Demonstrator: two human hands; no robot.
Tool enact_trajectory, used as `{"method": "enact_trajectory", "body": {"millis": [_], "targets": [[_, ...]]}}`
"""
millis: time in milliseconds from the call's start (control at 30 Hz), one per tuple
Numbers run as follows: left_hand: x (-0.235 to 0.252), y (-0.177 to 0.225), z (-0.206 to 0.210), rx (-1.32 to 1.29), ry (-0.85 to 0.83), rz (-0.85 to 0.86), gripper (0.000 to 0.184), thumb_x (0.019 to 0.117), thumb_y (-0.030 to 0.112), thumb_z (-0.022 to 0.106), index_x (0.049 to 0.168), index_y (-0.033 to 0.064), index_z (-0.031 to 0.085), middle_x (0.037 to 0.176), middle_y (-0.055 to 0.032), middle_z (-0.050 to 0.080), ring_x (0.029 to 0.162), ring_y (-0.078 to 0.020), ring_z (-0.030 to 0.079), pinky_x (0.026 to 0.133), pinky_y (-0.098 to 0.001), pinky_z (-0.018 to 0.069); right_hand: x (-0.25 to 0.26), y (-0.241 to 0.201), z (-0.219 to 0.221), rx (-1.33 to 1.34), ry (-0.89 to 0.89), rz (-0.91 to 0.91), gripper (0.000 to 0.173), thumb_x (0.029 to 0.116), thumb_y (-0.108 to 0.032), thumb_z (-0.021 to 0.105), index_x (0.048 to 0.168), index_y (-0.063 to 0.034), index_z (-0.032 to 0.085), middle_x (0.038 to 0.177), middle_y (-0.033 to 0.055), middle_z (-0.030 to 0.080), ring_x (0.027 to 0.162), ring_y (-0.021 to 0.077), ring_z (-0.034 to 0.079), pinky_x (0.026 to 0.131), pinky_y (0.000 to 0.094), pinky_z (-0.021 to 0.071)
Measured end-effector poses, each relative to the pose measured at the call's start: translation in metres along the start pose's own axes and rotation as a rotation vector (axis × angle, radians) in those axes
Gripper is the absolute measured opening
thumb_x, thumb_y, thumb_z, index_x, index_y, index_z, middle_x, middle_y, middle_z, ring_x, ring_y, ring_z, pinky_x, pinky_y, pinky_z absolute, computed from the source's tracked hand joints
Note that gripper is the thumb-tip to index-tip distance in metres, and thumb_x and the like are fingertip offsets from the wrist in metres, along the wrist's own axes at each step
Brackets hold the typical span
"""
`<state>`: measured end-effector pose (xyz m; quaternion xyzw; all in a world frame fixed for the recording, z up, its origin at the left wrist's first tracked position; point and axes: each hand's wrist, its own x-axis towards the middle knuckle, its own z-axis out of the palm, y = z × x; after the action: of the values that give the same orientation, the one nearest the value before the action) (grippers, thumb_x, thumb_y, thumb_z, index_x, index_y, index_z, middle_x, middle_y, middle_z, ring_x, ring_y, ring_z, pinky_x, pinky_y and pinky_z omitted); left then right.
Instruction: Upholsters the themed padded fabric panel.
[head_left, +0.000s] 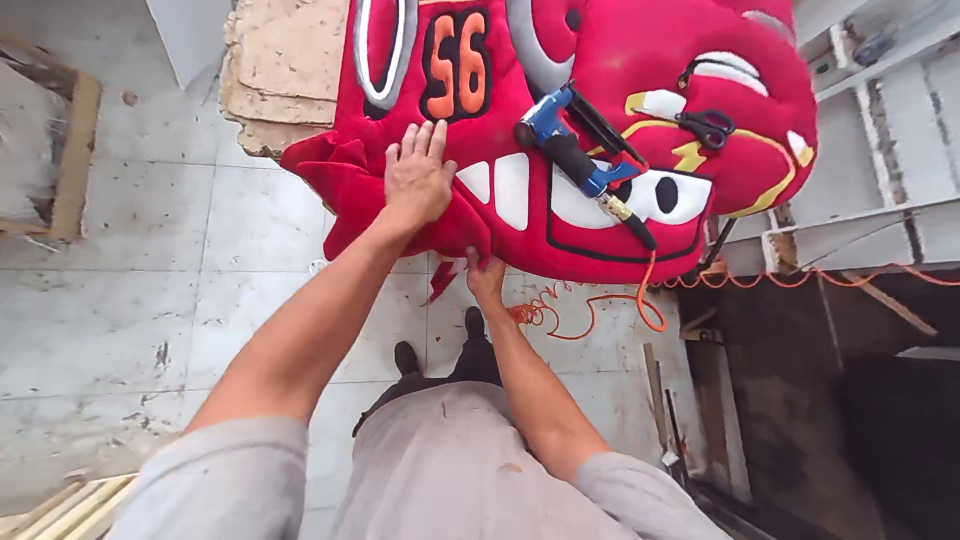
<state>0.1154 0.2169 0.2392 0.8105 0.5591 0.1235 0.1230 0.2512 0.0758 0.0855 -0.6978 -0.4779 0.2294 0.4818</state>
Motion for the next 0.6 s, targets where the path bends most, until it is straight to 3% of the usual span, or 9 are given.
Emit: {"method": "enact_trajectory", "body": {"millis": [67,133,400,467,600], "targets": [[0.015,0.015,0.027,0.081,-0.054,-0.059,0.068,0.1063,0.051,0.026,0.166,0.0187,0.019,0.171,-0.0142,0.016,0.159,-0.0364,0.009,0.120,-0.0725,0.0026,0.000,0.004,0.003,0.035,0.004,0.008,0.020,0.0935,-0.018,0.066,0.088,-0.0008,0.075,0.078,0.0095,0.072,0.076,0.0171,0.070,0.076,0.0413,0.0587],[0.014,0.028,0.043,0.155,-0.047,-0.067,0.068,0.1061,0.052,0.022,0.166,0.0220,0.015,0.173,-0.0117,0.010,0.159,-0.0358,0.005,0.119,-0.0731,-0.0018,-0.001,0.007,0.005,0.092,-0.002,0.027,0.016,0.0921,-0.013,0.067,0.092,0.0001,0.076,0.082,0.0100,0.074,0.080,0.0172,0.071,0.079,0.0413,0.0594],[-0.009,0.066,0.067,0.174,0.035,0.054,0.065,0.1072,0.049,0.024,0.166,0.0224,0.018,0.173,-0.0089,0.009,0.159,-0.0354,0.003,0.120,-0.0722,0.0002,-0.002,0.020,0.015,0.278,0.015,0.041,0.017,0.0867,-0.005,0.066,0.099,0.0043,0.072,0.088,0.0088,0.073,0.087,0.0110,0.070,0.083,0.0335,0.0589],[-0.016,0.070,0.070,0.102,0.070,0.092,0.064,0.1080,0.045,0.025,0.166,0.0195,0.019,0.173,-0.0083,0.009,0.159,-0.0340,0.002,0.121,-0.0713,0.0007,-0.004,0.022,0.015,0.311,0.014,-0.001,0.025,0.0843,-0.003,0.067,0.106,0.0092,0.068,0.095,0.0123,0.072,0.093,0.0109,0.069,0.089,0.0316,0.0577],[-0.019,0.082,0.082,0.038,0.079,0.108,0.066,0.1069,0.053,0.024,0.164,0.0200,0.026,0.171,-0.0099,0.021,0.158,-0.0350,0.011,0.122,-0.0682,0.0057,-0.008,0.016,0.008,0.315,0.027,0.045,0.044,0.0758,-0.003,0.073,0.113,0.0151,0.059,0.099,0.0130,0.070,0.094,0.0066,0.067,0.087,0.0259,0.0566]]}}
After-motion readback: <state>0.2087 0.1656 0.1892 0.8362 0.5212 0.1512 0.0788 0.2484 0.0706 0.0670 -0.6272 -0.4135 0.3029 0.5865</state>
